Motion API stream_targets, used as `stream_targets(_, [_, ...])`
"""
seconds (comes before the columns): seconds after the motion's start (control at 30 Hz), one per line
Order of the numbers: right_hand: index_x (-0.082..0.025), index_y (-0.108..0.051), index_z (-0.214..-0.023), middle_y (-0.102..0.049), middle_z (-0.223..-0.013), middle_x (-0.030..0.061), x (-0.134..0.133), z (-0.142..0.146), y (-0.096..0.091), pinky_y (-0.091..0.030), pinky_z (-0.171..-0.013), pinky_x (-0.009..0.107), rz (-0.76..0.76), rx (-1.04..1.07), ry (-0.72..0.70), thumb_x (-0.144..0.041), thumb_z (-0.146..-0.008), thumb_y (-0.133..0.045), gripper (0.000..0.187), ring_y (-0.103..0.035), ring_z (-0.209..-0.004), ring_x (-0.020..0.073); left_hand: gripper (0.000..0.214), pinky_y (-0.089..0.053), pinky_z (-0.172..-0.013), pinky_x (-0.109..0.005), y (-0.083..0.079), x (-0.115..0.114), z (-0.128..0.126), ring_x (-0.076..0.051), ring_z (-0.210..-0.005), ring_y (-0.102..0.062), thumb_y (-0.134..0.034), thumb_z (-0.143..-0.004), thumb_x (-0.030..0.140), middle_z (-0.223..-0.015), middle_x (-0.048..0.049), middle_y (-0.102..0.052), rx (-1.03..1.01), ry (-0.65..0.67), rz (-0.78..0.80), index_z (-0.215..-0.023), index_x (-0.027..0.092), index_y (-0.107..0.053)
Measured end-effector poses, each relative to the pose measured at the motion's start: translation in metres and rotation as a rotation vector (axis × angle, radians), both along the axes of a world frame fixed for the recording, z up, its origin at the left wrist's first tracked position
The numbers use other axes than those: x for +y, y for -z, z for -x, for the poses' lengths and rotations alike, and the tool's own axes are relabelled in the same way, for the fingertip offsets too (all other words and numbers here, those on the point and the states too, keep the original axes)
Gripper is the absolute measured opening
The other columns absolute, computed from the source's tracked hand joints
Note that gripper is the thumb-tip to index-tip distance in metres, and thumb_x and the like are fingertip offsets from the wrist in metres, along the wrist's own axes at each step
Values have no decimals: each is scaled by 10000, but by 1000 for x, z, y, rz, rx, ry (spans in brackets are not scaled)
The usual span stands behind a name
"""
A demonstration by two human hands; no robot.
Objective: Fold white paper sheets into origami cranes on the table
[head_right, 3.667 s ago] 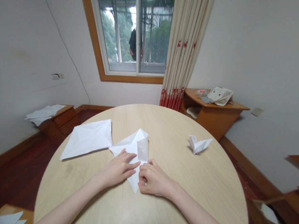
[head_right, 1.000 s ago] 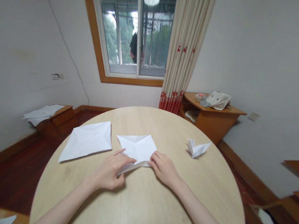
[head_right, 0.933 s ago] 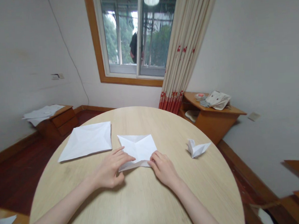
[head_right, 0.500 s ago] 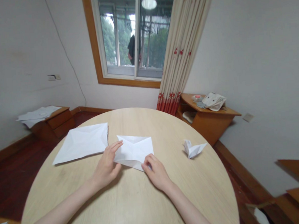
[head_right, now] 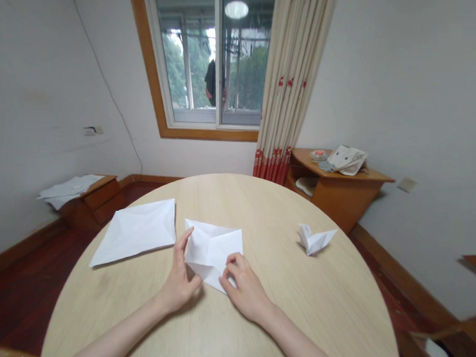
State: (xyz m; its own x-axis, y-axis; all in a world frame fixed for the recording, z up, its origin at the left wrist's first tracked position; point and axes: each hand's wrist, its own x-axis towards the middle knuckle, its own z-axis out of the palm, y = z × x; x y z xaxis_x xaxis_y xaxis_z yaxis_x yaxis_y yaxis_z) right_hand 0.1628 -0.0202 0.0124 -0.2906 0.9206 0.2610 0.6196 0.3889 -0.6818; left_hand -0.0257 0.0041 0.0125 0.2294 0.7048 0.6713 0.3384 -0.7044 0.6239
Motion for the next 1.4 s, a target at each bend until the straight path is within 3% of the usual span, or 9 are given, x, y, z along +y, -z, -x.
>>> stream_targets(0.23, [-200, -532, -770, -500, -1003, 56, 2, -3, 2, -433, -815, 322, -5, -26, -2, -178, -845, -546, 80, -515, -940, 196, 971, -165, -1121, -559, 0, 7, 8, -336, -1374, -178, -526, -622, 68, -1460, -142, -182, 178, 86, 43, -1450, 237, -48])
stream_targets(0.6, [-211, -517, -844, -480, -1024, 47, 2, -4, 1, -423, -853, 325, 28, 11, -43, -123, -808, -571, 109, -506, -974, 194, 854, -265, -1091, -529, 11, 20, 12, -310, -1294, -317, -567, -679, 138, -1386, -135, -324, 257, 35, 97, -1424, 209, -156])
stream_targets(0.87, [-219, -540, -892, -494, -1034, 50, 3, -8, -4, -419, -861, 332, 42, -15, -105, -128, -822, -559, 117, -504, -988, 200, 774, -258, -1090, -522, 8, 22, 10, -320, -1280, -336, -570, -693, 157, -1374, -142, -371, 321, 31, 138, -1396, 184, -246])
stream_targets(1.17, [-215, -545, -845, -555, -933, 23, 5, -5, -1, -354, -868, 373, -7, -187, 7, -210, -857, -559, 19, -507, -957, 205, 821, -217, -1103, -553, 5, 21, 10, -329, -1299, -315, -584, -668, 140, -1375, -144, -361, 338, 70, 200, -1402, 194, -221])
stream_targets(1.4, [-196, -519, -767, -573, -786, -2, 9, 1, -1, -326, -773, 334, -25, -290, 15, -227, -885, -529, 123, -526, -811, 179, 833, -231, -1113, -530, 2, 19, 11, -313, -1319, -287, -574, -644, 119, -1400, -148, -325, 338, 132, 211, -1398, 184, -226])
